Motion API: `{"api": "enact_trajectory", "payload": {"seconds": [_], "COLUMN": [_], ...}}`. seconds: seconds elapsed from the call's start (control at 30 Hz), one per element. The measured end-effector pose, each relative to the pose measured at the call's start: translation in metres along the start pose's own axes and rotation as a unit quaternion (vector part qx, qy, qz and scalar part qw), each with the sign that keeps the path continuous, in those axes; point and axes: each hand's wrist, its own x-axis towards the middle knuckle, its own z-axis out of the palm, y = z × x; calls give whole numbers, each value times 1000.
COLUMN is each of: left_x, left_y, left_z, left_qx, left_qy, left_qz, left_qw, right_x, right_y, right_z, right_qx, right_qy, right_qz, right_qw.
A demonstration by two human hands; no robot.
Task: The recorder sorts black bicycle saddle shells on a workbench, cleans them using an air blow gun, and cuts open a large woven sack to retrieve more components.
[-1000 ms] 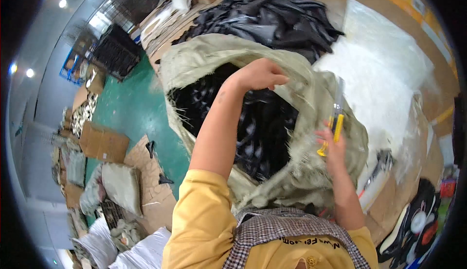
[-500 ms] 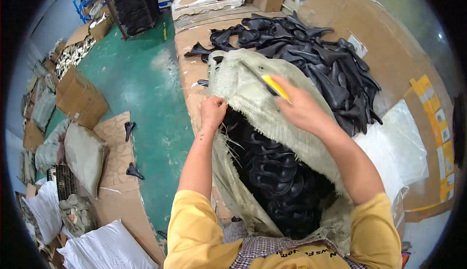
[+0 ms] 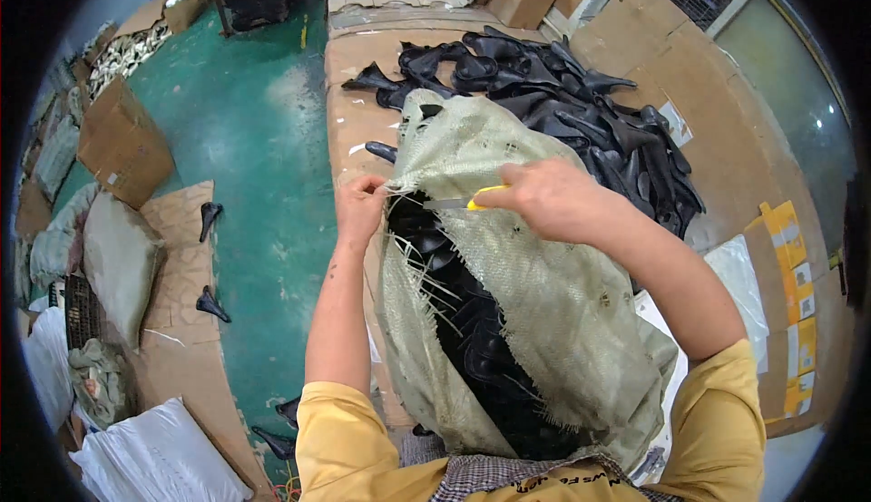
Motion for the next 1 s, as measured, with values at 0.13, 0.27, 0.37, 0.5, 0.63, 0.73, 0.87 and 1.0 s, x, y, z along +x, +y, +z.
{"api": "enact_trajectory", "payload": {"seconds": [0.13, 0.27, 0.37, 0.5, 0.63, 0.73, 0.87, 1.0], "left_x": [-13, -27, -33, -22, 13, 32, 54, 46], "left_y": [-9, -20, -56, -52, 5, 10, 10, 22], "left_z": [-1, -9, -23, -25, 1, 32, 22, 23], "left_qx": [54, 69, -121, -231, -60, 208, 57, 102], "left_qy": [91, 158, 143, 76, 68, 48, 73, 98], "left_qz": [133, 189, -18, -82, 53, 108, 40, 104], "left_qw": [985, 967, 982, 967, 995, 971, 995, 984], "right_x": [45, 38, -17, -113, -53, 5, 33, 62], "right_y": [-8, 97, 182, 223, 119, 64, 10, -7], "right_z": [11, -7, -40, -39, -17, 22, 46, 57], "right_qx": [-209, -244, -268, -217, 196, 262, 360, 296], "right_qy": [82, 146, -94, 49, 207, 264, 345, 246], "right_qz": [-88, -56, 301, 402, 347, 235, 135, 148], "right_qw": [971, 957, 910, 888, 893, 898, 856, 911]}}
